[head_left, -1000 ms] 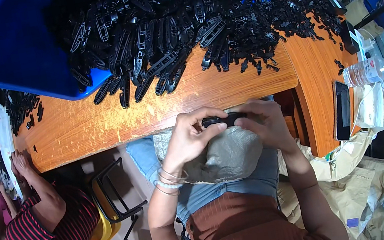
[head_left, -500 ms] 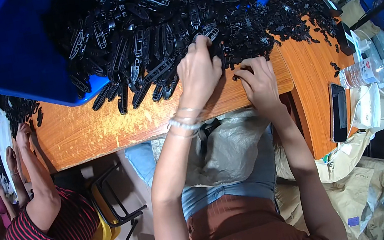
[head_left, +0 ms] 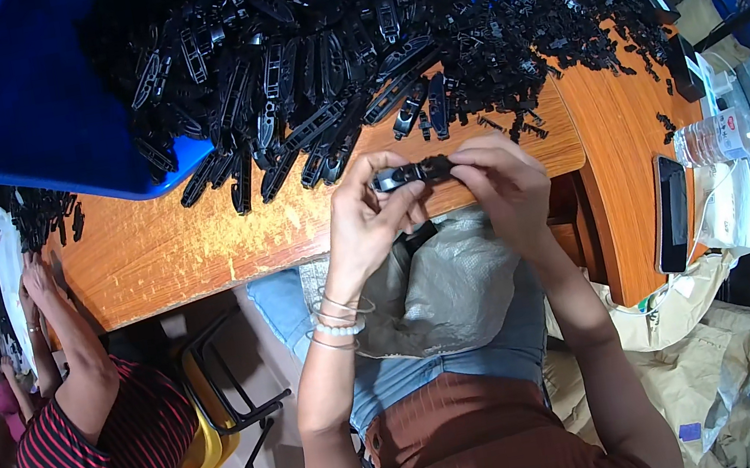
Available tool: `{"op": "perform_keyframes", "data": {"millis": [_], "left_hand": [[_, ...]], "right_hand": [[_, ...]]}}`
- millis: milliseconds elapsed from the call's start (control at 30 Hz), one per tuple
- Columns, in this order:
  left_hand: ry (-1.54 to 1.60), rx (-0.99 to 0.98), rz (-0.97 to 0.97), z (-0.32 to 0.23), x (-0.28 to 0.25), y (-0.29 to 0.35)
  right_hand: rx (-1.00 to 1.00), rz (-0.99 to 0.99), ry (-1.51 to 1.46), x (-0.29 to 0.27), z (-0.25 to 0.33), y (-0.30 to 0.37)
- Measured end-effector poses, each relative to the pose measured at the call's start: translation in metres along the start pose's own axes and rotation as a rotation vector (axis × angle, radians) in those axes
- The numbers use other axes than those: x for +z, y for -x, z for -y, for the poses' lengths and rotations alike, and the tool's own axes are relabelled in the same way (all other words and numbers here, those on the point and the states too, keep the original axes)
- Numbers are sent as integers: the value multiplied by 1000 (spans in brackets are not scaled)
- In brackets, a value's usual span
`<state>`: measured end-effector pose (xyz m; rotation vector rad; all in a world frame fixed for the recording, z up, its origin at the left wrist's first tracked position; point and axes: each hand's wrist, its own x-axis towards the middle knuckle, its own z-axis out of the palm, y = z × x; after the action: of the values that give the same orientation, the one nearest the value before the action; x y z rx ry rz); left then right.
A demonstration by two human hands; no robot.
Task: Assembling small black plastic components by hand at a workbench.
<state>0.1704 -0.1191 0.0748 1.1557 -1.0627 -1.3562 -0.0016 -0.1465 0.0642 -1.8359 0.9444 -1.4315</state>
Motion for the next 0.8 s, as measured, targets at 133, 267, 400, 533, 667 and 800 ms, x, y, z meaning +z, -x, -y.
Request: {"op": "perform_keyframes", "data": {"millis": [133, 267, 400, 533, 667, 800], "left_hand": [[49, 30, 83, 1, 0, 8], [146, 34, 98, 4, 1, 8], [140, 5, 40, -1, 4, 12], [-96, 17, 20, 2, 0, 13], [-63, -44, 60, -7, 6, 18], [-253, -58, 318, -14, -19, 16]], "right_hand": [[-153, 121, 29, -3, 8, -6], [-237, 136, 207, -5, 9, -2], [-339, 207, 299, -12, 7, -4], [158, 118, -41, -5, 14, 4], [415, 243, -49, -15, 11, 17], [406, 573, -101, -36, 9, 8]]}}
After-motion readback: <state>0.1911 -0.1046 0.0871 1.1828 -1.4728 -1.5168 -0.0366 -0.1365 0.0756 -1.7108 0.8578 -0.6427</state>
